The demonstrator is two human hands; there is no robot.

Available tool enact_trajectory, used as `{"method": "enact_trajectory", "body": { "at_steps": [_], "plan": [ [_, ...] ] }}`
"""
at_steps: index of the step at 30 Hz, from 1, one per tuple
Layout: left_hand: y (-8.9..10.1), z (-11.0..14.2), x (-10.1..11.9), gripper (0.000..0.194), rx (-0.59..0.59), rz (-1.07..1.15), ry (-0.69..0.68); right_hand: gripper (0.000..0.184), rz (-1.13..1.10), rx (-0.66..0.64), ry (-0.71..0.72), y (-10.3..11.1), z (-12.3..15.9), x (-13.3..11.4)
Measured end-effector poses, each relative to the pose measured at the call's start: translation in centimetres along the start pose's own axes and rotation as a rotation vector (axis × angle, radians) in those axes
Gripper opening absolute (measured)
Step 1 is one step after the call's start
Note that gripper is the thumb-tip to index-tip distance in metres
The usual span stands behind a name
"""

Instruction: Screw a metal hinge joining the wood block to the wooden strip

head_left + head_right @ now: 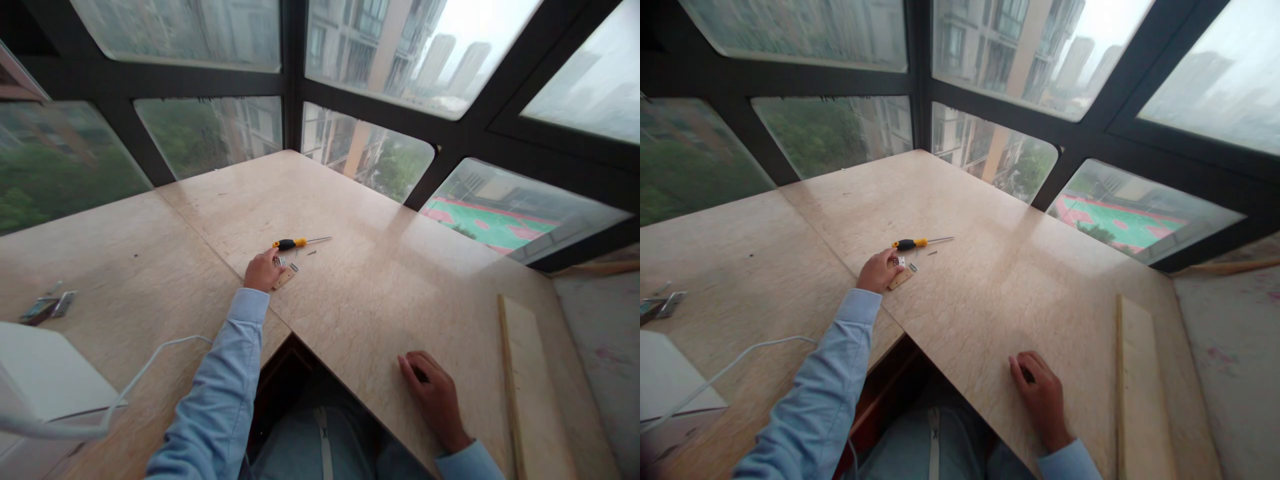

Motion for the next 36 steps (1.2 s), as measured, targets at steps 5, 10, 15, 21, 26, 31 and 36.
{"method": "enact_trajectory", "body": {
  "at_steps": [5,10,15,21,26,31,36],
  "plan": [
    [-0.1,-0.3,0.4,0.052,0.047,-0.033,-0.055,0.028,0.013,-0.002,0.019,0.0,0.1,-0.2],
    [-0.3,-0.2,0.6,0.051,0.105,-0.046,-0.114,0.027,0.000,-0.005,0.022,0.1,0.1,-0.3],
    [0.2,0.3,1.0,0.044,0.206,0.013,-0.208,0.026,0.001,0.008,0.025,0.1,0.0,-0.3],
    [1.3,0.9,2.1,0.043,0.326,0.340,-0.325,0.027,-0.014,0.009,0.017,0.1,0.0,-0.5],
    [0.9,2.0,3.4,0.048,0.306,0.942,-0.276,0.027,-0.017,0.005,0.012,-0.1,0.0,-0.3],
    [-1.6,4.6,7.8,0.047,0.077,1.588,-0.206,0.030,-0.034,-0.035,-0.040,-0.3,-0.2,0.0],
    [-4.2,7.6,14.8,0.046,-0.215,1.803,-0.216,0.029,-0.147,-0.163,-0.046,0.0,-0.7,0.3]
  ]
}}
Point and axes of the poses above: each hand's wrist, its own z-axis away from the middle knuckle, its own y-axis out of the back of the hand, x = y × z, the point moved 7 cm from there along -z, towards the middle knuckle, and after that the axes turned 13 degrees about -x, right-handed, at the moved point
